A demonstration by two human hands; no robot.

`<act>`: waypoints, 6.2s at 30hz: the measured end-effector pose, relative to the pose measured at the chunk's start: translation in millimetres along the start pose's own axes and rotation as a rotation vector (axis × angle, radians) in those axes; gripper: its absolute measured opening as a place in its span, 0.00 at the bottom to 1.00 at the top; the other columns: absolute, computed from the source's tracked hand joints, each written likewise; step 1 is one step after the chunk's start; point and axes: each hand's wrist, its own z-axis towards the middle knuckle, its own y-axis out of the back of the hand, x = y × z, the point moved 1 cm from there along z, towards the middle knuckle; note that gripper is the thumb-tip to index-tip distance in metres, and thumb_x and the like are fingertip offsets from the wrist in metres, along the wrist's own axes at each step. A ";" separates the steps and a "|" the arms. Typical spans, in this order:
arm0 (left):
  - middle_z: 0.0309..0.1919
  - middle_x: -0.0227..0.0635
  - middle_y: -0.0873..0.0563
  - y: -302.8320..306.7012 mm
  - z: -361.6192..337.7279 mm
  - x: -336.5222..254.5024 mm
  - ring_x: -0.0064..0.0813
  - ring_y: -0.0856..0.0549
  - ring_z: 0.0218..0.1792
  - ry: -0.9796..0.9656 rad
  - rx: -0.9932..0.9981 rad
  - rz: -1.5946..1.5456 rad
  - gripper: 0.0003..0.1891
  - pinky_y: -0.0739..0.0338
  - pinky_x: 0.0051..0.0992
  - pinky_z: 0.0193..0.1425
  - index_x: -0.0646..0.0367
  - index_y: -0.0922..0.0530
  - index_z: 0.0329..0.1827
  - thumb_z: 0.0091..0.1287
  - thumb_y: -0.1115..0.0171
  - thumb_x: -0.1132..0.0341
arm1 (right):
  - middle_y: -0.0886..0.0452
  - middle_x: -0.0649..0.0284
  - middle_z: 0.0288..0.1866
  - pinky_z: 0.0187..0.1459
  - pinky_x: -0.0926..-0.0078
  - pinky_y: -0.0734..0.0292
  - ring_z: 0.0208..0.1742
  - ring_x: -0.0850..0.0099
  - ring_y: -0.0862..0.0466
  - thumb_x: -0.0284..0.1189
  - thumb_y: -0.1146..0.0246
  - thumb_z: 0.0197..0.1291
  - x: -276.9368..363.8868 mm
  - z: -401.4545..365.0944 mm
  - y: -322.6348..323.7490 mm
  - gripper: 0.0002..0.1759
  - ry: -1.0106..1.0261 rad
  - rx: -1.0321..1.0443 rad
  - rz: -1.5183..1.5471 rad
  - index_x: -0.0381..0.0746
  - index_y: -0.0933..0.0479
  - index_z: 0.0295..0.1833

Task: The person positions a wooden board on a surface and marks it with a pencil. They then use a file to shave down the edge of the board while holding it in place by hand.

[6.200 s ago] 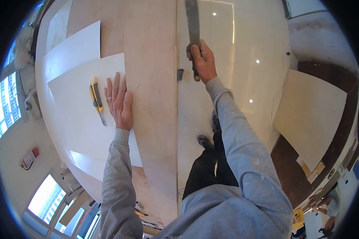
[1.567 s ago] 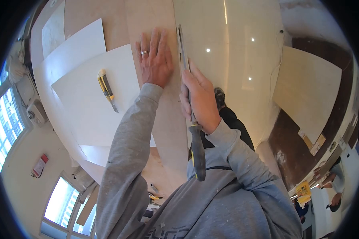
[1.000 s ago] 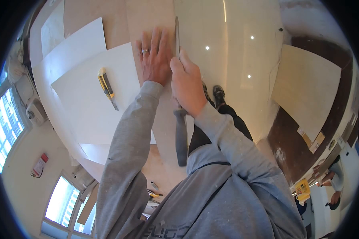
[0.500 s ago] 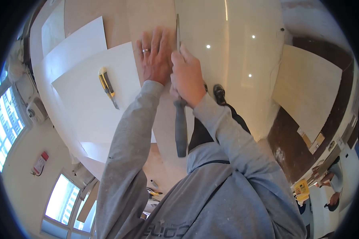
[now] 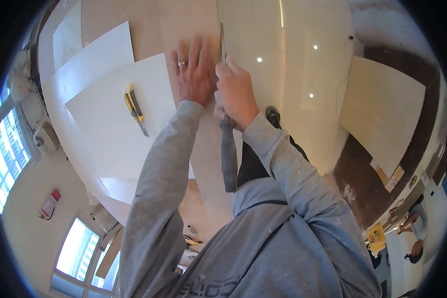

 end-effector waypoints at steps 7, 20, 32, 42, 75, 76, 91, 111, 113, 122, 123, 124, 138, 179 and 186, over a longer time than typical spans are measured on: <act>0.85 0.36 0.32 0.1 3.3 -3.7 0.59 0.40 0.86 0.010 -0.048 -0.066 0.29 0.53 0.61 0.90 0.47 0.27 0.82 0.78 0.44 0.62 | 0.40 0.73 0.22 0.12 0.73 0.41 0.13 0.80 0.38 0.38 0.45 0.81 21.0 -57.2 0.1 0.20 -0.043 0.014 0.093 0.41 0.28 0.70; 0.86 0.35 0.32 -1.0 1.9 -2.8 0.58 0.42 0.87 0.005 -0.048 -0.058 0.29 0.55 0.60 0.90 0.45 0.28 0.84 0.78 0.44 0.62 | 0.35 0.71 0.26 0.13 0.75 0.37 0.13 0.80 0.36 0.39 0.45 0.82 31.4 -62.4 3.6 0.30 -0.112 0.061 0.125 0.41 0.36 0.82; 0.86 0.35 0.33 -0.4 -0.5 -2.5 0.57 0.43 0.87 0.009 -0.045 -0.045 0.30 0.53 0.60 0.90 0.45 0.29 0.84 0.78 0.42 0.62 | 0.38 0.73 0.24 0.13 0.74 0.37 0.13 0.80 0.37 0.37 0.47 0.81 27.3 -61.4 -4.2 0.33 -0.128 0.026 0.053 0.40 0.41 0.86; 0.86 0.33 0.33 -6.8 0.8 0.8 0.56 0.42 0.87 -0.009 -0.074 -0.026 0.30 0.53 0.58 0.90 0.43 0.31 0.86 0.80 0.44 0.60 | 0.37 0.71 0.21 0.14 0.72 0.35 0.13 0.77 0.34 0.36 0.49 0.82 26.7 -62.5 1.5 0.34 -0.135 0.043 0.060 0.34 0.43 0.87; 0.85 0.33 0.31 -4.0 -0.4 -1.2 0.54 0.40 0.86 -0.009 -0.095 -0.030 0.28 0.51 0.58 0.90 0.41 0.30 0.85 0.83 0.47 0.58 | 0.32 0.70 0.29 0.13 0.72 0.36 0.13 0.78 0.35 0.40 0.44 0.81 4.3 -50.9 8.1 0.16 -0.127 0.039 0.113 0.42 0.29 0.63; 0.85 0.33 0.31 -4.6 -1.2 -1.1 0.54 0.40 0.86 -0.008 -0.087 -0.019 0.28 0.51 0.58 0.90 0.41 0.30 0.85 0.83 0.47 0.58 | 0.32 0.70 0.28 0.13 0.72 0.35 0.13 0.78 0.35 0.40 0.44 0.82 15.0 -55.4 13.3 0.18 -0.189 0.068 0.154 0.41 0.29 0.66; 0.85 0.33 0.31 -2.5 1.5 -3.7 0.53 0.41 0.87 0.014 -0.062 -0.042 0.27 0.54 0.56 0.91 0.43 0.30 0.85 0.83 0.50 0.59 | 0.36 0.72 0.24 0.13 0.75 0.35 0.12 0.79 0.37 0.38 0.50 0.86 4.3 -84.0 35.2 0.36 -0.065 -0.023 0.099 0.46 0.52 0.92; 0.85 0.37 0.31 1.4 2.6 -5.6 0.57 0.41 0.87 0.008 -0.045 -0.046 0.28 0.54 0.60 0.90 0.43 0.29 0.85 0.82 0.48 0.60 | 0.33 0.70 0.23 0.11 0.73 0.38 0.12 0.79 0.37 0.45 0.52 0.87 25.1 -91.0 12.8 0.30 -0.190 0.058 0.117 0.39 0.39 0.83; 0.85 0.36 0.31 -0.2 3.1 -4.4 0.57 0.41 0.87 0.004 -0.046 -0.035 0.28 0.54 0.60 0.90 0.43 0.30 0.85 0.82 0.47 0.60 | 0.33 0.70 0.24 0.12 0.75 0.38 0.12 0.80 0.36 0.45 0.52 0.87 22.2 -93.6 7.3 0.31 -0.155 0.052 0.095 0.41 0.40 0.85; 0.85 0.36 0.30 0.2 1.8 -2.6 0.54 0.39 0.86 0.000 -0.063 -0.018 0.27 0.53 0.56 0.90 0.43 0.29 0.85 0.83 0.50 0.59 | 0.36 0.73 0.23 0.13 0.76 0.38 0.13 0.81 0.37 0.43 0.51 0.86 -6.4 -64.2 15.7 0.33 -0.242 0.051 0.113 0.44 0.43 0.89; 0.85 0.36 0.30 0.6 1.8 -4.7 0.55 0.39 0.86 -0.002 -0.063 -0.026 0.27 0.53 0.56 0.90 0.43 0.29 0.85 0.83 0.50 0.59 | 0.36 0.73 0.22 0.12 0.74 0.38 0.13 0.81 0.37 0.42 0.52 0.86 -1.3 -68.3 19.8 0.32 -0.223 0.062 0.120 0.42 0.40 0.87; 0.85 0.36 0.30 0.3 4.4 -4.9 0.54 0.40 0.86 -0.002 -0.064 -0.024 0.27 0.53 0.56 0.90 0.43 0.29 0.85 0.83 0.50 0.59 | 0.37 0.73 0.21 0.12 0.72 0.37 0.13 0.80 0.38 0.42 0.52 0.86 4.4 -69.2 21.1 0.31 -0.197 0.078 0.124 0.40 0.38 0.85; 0.85 0.33 0.30 -2.4 -0.6 -0.1 0.52 0.39 0.86 -0.003 -0.071 -0.040 0.27 0.52 0.56 0.90 0.42 0.29 0.85 0.83 0.50 0.59 | 0.31 0.72 0.34 0.20 0.79 0.34 0.19 0.82 0.34 0.50 0.47 0.86 -28.4 -68.5 107.8 0.26 -0.201 0.116 0.149 0.50 0.32 0.79; 0.87 0.37 0.35 39.9 -349.9 -83.3 0.47 0.44 0.89 0.315 0.162 0.128 0.29 0.58 0.60 0.89 0.42 0.30 0.86 0.83 0.48 0.57 | 0.38 0.72 0.27 0.15 0.80 0.43 0.16 0.82 0.40 0.54 0.49 0.84 -156.0 -153.7 259.4 0.26 -0.389 0.051 0.020 0.40 0.30 0.61; 0.90 0.35 0.40 32.1 -351.4 -81.2 0.47 0.48 0.90 0.298 0.113 0.103 0.29 0.61 0.57 0.90 0.40 0.34 0.88 0.85 0.55 0.54 | 0.37 0.73 0.28 0.18 0.79 0.40 0.18 0.83 0.38 0.58 0.50 0.84 -199.0 -176.3 228.6 0.28 -0.261 0.169 0.059 0.43 0.30 0.64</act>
